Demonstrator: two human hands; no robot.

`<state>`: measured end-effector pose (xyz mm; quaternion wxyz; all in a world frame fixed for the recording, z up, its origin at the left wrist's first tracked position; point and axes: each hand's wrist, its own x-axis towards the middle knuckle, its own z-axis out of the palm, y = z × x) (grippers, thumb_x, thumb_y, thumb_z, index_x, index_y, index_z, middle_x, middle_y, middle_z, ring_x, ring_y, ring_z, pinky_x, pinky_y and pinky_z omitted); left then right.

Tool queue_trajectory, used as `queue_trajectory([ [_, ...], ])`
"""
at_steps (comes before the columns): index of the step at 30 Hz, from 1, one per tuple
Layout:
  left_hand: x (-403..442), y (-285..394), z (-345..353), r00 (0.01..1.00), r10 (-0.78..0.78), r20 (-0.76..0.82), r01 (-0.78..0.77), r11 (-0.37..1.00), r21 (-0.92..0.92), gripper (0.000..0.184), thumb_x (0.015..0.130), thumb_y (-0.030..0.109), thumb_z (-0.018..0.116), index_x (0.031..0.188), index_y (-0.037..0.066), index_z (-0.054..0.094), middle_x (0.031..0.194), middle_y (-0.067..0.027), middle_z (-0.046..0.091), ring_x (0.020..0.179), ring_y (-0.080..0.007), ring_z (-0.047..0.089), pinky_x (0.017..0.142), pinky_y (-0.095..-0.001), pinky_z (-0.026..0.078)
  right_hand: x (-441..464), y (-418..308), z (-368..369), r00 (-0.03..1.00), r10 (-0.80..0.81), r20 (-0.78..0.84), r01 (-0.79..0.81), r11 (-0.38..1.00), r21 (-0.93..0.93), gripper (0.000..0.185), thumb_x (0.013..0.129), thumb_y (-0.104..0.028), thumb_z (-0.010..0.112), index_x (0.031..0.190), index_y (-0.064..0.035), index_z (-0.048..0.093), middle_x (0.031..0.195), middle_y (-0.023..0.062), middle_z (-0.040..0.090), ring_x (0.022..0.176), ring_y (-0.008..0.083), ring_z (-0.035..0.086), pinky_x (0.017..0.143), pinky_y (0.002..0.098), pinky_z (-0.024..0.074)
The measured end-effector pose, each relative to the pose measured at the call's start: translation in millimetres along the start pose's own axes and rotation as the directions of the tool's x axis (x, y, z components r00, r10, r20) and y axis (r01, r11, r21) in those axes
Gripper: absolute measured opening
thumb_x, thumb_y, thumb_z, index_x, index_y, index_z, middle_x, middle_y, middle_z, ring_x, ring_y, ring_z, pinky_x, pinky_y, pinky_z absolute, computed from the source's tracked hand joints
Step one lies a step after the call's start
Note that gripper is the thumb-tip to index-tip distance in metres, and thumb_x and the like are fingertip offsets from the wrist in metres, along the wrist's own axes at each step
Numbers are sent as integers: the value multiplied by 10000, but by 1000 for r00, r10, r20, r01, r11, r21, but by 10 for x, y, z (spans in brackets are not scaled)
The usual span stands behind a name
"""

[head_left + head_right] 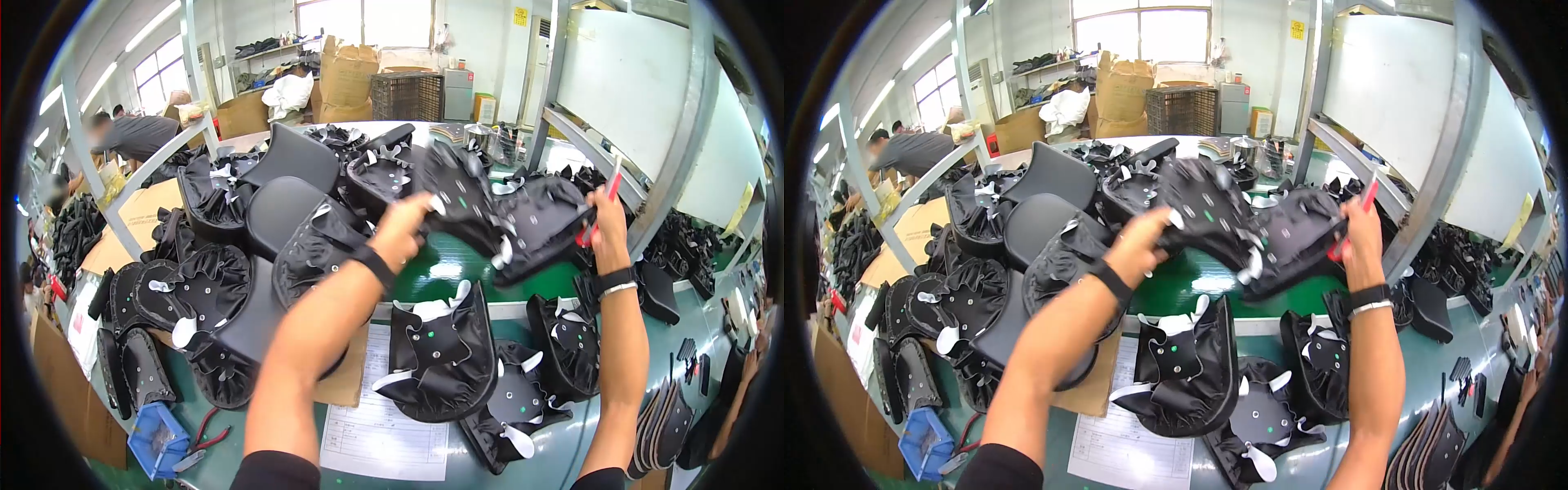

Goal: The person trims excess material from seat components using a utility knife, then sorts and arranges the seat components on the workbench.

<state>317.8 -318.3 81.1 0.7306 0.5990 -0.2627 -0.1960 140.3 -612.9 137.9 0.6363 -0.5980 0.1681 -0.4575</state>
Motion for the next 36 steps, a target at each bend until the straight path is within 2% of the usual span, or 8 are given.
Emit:
queue_trajectory([
  [3,-33,1002,-603,979,-104,-176,33,931,-364,244,833,308,674,1033,171,651,994,-6,661,971,-178,622,854,-441,460,-79,-371,652,999,34,-12,-30,974,225,118,805,-106,588,879,-104,496,743,-9,507,627,127,513,522,310,437],
  [8,-95,1347,-2723,823,470,-320,-324,850,415,279,773,427,740,926,228,617,846,10,599,791,-177,570,634,-388,391,-473,-344,2277,977,180,111,-211,876,434,251,851,-211,580,1023,-33,538,890,121,596,777,271,639,695,442,540],
  [11,-434,1482,-3023,737,-64,-673,161,983,83,409,749,414,772,1048,183,615,902,-44,574,700,-191,509,701,-359,452,-681,322,3287,836,215,504,-451,792,411,269,845,-102,609,1073,-22,492,924,142,591,770,311,640,556,466,557],
  [15,-373,1060,-3589,578,253,-776,55,936,346,369,804,228,712,1108,36,632,1117,-139,634,1025,-243,614,851,-398,492,-803,349,3049,840,57,540,289,795,-533,285,848,-159,623,1111,-97,533,897,118,622,755,333,626,623,453,541],
  [18,-579,1230,-2294,200,957,-208,182,172,968,392,792,208,700,1105,-9,606,1026,-126,628,982,-229,594,868,-330,468,-187,600,1980,780,-237,579,617,442,-651,284,771,-140,624,1033,-59,552,885,212,671,869,439,644,767,542,498],
  [22,-1267,863,-591,955,278,102,-277,714,643,475,795,261,731,1139,-9,545,1062,-119,560,904,-172,565,804,-334,479,530,1178,354,953,114,281,240,283,-929,571,769,-218,660,1316,-271,503,1317,195,415,1143,468,526,946,550,464],
  [28,-2131,301,-402,998,2,68,-54,637,769,476,802,227,739,1169,16,521,1057,-84,569,974,-190,565,853,-321,460,865,2119,-574,974,226,-5,-83,336,-938,737,802,-347,679,1454,-311,336,1601,120,55,1443,375,170,1071,675,201],
  [36,-2706,-84,-248,778,-530,-338,529,842,-104,701,846,244,731,1355,5,312,1089,-111,552,955,-162,574,800,-315,500,566,1766,-289,943,129,-307,-333,362,-871,330,874,-218,486,1166,-120,603,1168,191,643,1093,379,605,920,574,365],
])
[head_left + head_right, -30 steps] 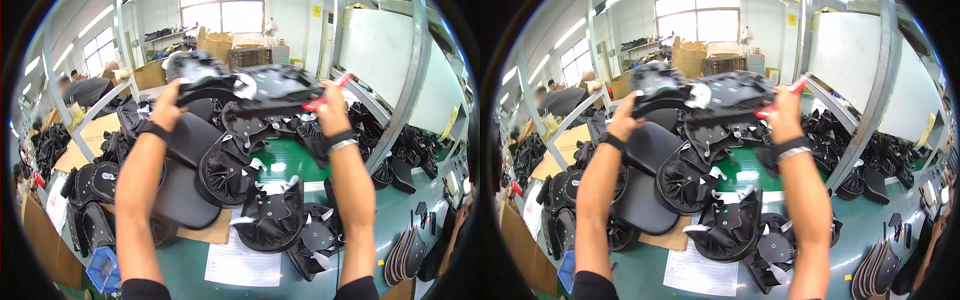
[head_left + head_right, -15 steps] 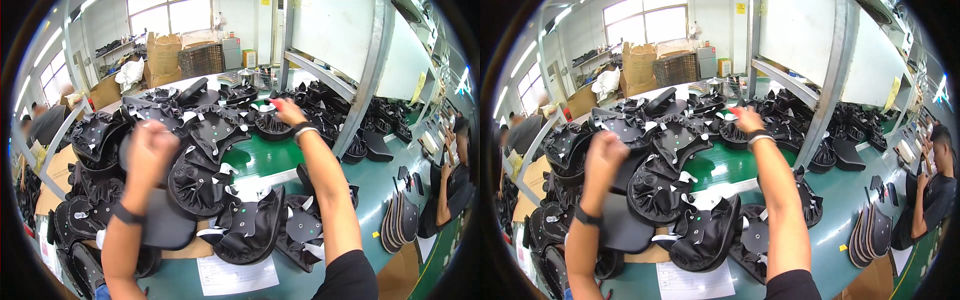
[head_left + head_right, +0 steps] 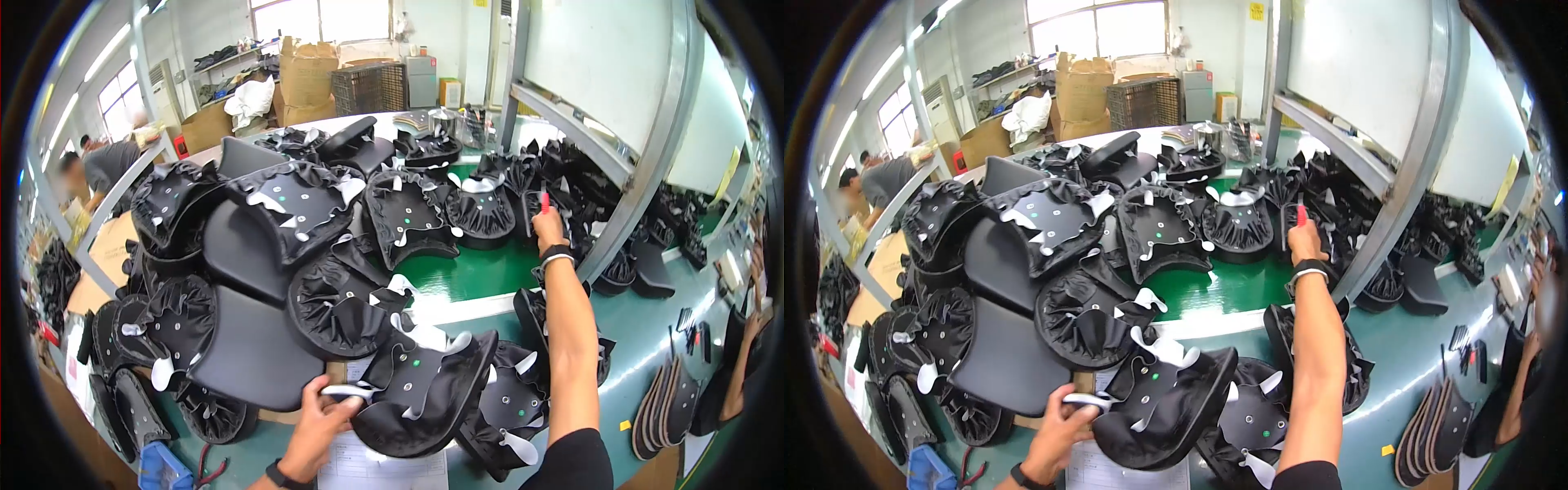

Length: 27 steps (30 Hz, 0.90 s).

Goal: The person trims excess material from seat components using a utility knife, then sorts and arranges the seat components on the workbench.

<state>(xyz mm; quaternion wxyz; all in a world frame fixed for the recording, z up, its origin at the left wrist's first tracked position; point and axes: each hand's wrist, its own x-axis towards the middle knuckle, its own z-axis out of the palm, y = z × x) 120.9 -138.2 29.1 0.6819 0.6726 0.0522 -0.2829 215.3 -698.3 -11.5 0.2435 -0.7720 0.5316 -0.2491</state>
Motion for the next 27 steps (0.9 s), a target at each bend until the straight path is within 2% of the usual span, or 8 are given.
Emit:
queue_trajectory([
  [2,185,-236,-75,990,-82,118,77,996,45,594,836,286,748,1284,50,436,1039,-77,565,971,-187,579,775,-375,525,262,-46,-177,993,-114,9,86,798,596,216,809,-63,600,1003,31,618,963,155,678,835,334,648,738,424,505],
  [4,96,-80,58,964,-185,193,181,983,36,534,823,354,753,1222,96,509,1009,-45,566,901,-168,568,731,-351,503,-159,-616,-607,936,-269,226,-178,192,965,148,789,-13,633,933,-1,606,867,79,634,785,240,611,753,400,500],
  [9,549,-509,212,755,-363,546,488,867,-98,478,804,430,743,1170,188,555,926,-15,533,795,-158,502,700,-299,427,-1697,-2286,-873,626,-740,244,-103,232,967,228,815,-54,677,1016,-61,569,890,51,612,777,171,606,752,315,516],
  [14,345,-202,333,777,-344,527,512,832,-212,412,845,368,697,1169,153,561,975,-50,576,874,-224,565,861,-391,484,-2713,-2978,-477,213,-977,-30,680,127,722,369,874,-221,649,1169,-29,540,1009,128,636,910,240,604,867,354,472],
  [17,491,-269,284,730,-191,656,493,812,-313,373,908,360,608,1180,110,552,1036,-46,586,951,-208,556,925,-422,444,-1898,-2541,-310,497,-866,-48,746,399,533,423,842,-279,662,1186,-64,545,1065,186,632,980,359,616,868,414,484],
  [20,349,-183,185,860,-202,468,316,932,-177,399,902,385,623,1161,89,557,1028,-27,589,914,-159,540,823,-345,430,-875,-1439,43,395,-901,182,900,419,121,511,778,-211,663,1236,-41,510,1220,208,546,1129,392,534,945,457,446],
  [23,97,72,-233,873,-210,440,290,949,-124,449,875,358,671,1182,52,557,1078,-43,606,980,-135,556,837,-298,438,-580,-601,324,617,-657,432,724,689,14,575,779,-247,690,1290,-68,497,1258,201,516,1187,398,507,992,443,422],
  [27,-342,394,-699,959,168,229,-153,985,-84,463,716,49,733,1157,-21,610,1085,-116,638,1016,-187,604,929,-308,469,-793,-360,723,774,-511,374,593,792,-146,481,806,-298,680,1240,-151,537,1292,147,539,1236,399,440,973,544,405],
])
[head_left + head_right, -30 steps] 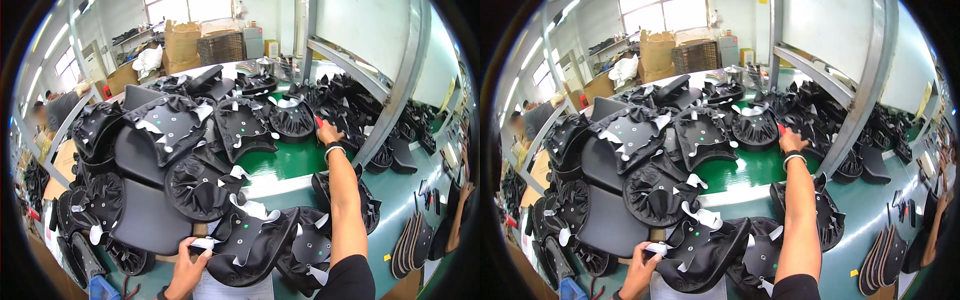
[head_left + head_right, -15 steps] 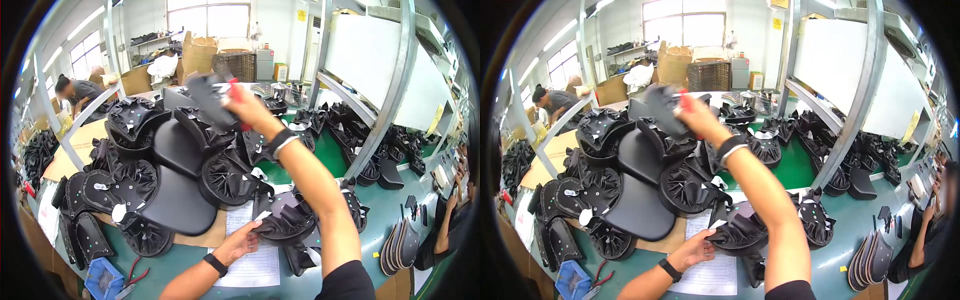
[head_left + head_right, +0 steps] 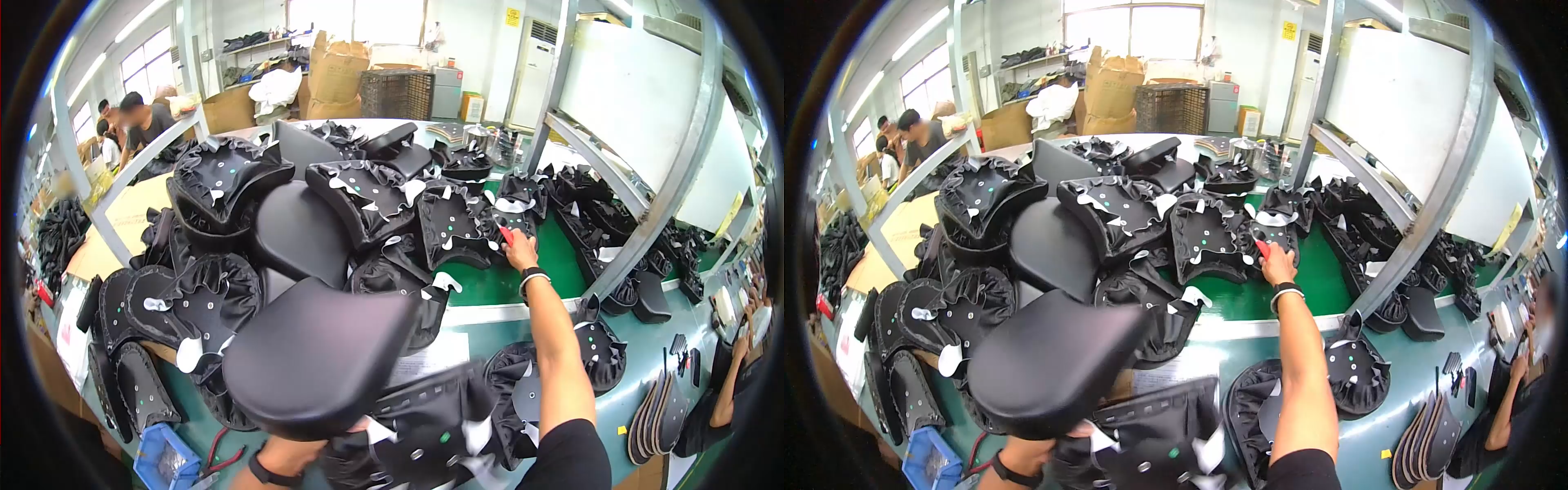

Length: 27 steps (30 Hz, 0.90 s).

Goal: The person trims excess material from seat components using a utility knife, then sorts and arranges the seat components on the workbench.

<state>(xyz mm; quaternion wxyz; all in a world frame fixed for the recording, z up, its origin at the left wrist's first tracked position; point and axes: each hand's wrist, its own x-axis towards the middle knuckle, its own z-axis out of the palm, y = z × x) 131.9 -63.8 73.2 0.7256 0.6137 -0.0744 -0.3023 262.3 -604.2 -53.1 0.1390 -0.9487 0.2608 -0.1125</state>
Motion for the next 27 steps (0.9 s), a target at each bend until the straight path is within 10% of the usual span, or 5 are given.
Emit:
queue_trajectory([
  [10,857,939,-1092,832,416,-366,-526,801,-286,432,863,196,625,1236,-1,531,1111,-74,619,993,-165,592,915,-305,461,277,-521,-1441,880,239,-410,-5,868,496,430,781,-234,671,1181,-146,543,1070,152,621,1034,367,584,872,538,435],
  [13,1047,1038,-877,679,595,-429,-653,757,18,384,880,201,648,1212,34,549,979,-11,614,815,-67,558,691,-211,435,-104,-1503,-1804,922,57,-382,365,198,910,394,741,-199,702,1070,-25,574,939,114,628,867,267,627,774,377,487],
  [18,1221,1003,-854,525,687,-502,-488,726,484,495,881,189,675,1297,21,466,1043,-50,558,812,-84,521,608,-211,407,-185,-3011,-1530,876,-327,-355,481,518,708,370,782,-272,701,1036,-37,569,874,138,621,822,263,608,744,383,489],
  [23,1031,986,-758,121,987,106,-27,-104,994,648,825,175,701,1407,133,421,1445,-157,348,1308,-335,384,1064,-434,309,-37,-2895,-1316,756,-539,-372,654,650,388,408,789,-259,677,1142,-83,575,1021,215,658,992,433,615,843,445,492],
  [27,1112,773,-1118,556,831,-1,213,-141,967,539,826,287,679,1333,184,527,1402,-155,438,1296,-332,413,1071,-471,277,57,-1178,-1240,962,-69,-265,71,997,1,324,783,-225,626,1107,-222,626,1217,132,542,1167,401,517,827,648,453],
])
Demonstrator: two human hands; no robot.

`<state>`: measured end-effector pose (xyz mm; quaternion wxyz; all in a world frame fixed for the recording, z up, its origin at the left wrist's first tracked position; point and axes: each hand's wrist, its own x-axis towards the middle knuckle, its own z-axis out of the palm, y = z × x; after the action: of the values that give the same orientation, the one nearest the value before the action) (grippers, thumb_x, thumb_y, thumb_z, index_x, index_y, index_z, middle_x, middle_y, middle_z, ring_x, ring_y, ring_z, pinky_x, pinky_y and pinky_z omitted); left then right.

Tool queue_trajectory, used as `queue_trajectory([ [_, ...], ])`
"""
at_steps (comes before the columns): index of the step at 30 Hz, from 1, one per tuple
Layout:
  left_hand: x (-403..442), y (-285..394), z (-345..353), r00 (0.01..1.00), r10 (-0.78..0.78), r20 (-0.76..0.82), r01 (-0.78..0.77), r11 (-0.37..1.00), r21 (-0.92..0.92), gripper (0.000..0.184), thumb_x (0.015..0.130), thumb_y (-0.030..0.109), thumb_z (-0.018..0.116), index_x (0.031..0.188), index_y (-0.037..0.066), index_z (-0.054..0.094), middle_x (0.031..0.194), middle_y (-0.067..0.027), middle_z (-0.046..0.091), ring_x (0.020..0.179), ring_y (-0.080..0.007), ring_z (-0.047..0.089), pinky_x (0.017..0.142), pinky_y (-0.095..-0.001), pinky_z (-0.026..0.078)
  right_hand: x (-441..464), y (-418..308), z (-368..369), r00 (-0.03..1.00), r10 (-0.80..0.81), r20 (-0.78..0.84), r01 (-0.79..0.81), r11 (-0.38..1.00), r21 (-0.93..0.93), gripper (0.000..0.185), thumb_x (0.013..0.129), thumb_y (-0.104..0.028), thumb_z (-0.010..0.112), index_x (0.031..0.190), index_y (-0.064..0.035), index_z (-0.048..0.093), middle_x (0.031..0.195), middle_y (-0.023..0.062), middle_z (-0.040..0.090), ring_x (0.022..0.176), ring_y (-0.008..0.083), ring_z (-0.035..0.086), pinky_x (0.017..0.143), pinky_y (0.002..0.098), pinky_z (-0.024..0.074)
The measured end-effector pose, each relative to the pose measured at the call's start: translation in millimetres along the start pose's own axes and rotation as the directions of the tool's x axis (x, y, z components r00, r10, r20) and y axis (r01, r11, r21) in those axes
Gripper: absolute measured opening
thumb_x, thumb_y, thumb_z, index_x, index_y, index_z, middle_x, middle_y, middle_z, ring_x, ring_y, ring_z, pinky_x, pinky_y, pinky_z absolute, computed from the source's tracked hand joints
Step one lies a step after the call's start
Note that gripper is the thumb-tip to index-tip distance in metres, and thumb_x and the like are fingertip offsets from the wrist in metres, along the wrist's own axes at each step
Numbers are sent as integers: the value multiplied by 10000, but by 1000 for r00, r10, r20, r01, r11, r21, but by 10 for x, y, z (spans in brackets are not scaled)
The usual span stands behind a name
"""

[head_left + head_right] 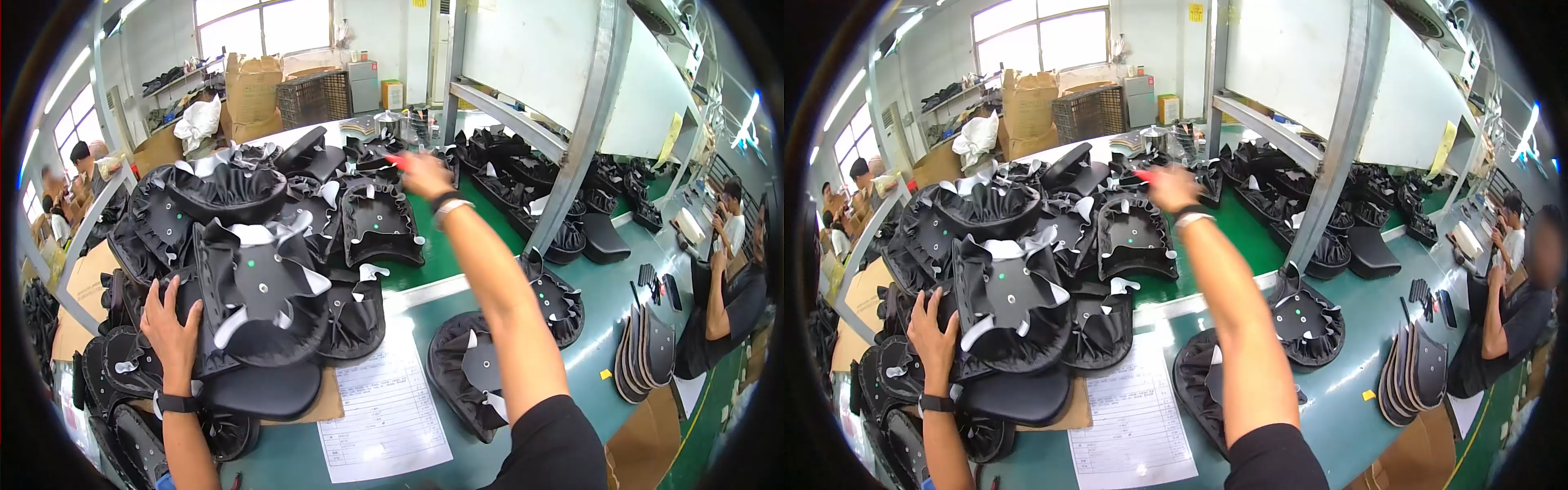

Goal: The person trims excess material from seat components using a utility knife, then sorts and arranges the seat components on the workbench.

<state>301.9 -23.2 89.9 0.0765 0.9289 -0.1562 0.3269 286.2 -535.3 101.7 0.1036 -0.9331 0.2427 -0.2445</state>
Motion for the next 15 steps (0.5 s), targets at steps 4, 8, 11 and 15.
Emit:
queue_trajectory([
  [4,8,24,-16,997,-48,53,50,997,-51,494,852,324,644,1306,159,543,1396,-155,442,1294,-329,409,1065,-471,277,-313,1585,71,795,603,-69,-601,769,-218,430,895,-386,497,1317,-308,528,1507,287,200,1365,543,208,1009,688,266],
  [8,35,52,17,996,-43,83,48,998,-51,459,883,334,606,1292,134,546,1386,-157,447,1296,-327,403,1057,-466,277,-380,2570,287,665,744,-58,-735,638,-230,451,908,-355,470,1357,-312,478,1467,279,302,1370,449,279,1087,568,233],
  [11,22,-34,86,998,-9,67,13,998,-61,454,912,343,565,1307,121,532,1379,-155,454,1291,-331,407,1047,-442,292,-487,2730,424,787,604,-130,-602,702,-380,380,881,-304,521,1228,-155,560,1231,183,568,1200,344,504,985,485,344],
  [15,16,-37,109,999,26,25,-25,998,-57,445,913,357,561,1294,127,535,1346,-166,465,1247,-343,433,1028,-443,314,-457,2862,424,803,578,-145,-593,749,-296,350,853,-238,529,1172,-97,552,1102,172,665,1031,362,640,926,568,382],
])
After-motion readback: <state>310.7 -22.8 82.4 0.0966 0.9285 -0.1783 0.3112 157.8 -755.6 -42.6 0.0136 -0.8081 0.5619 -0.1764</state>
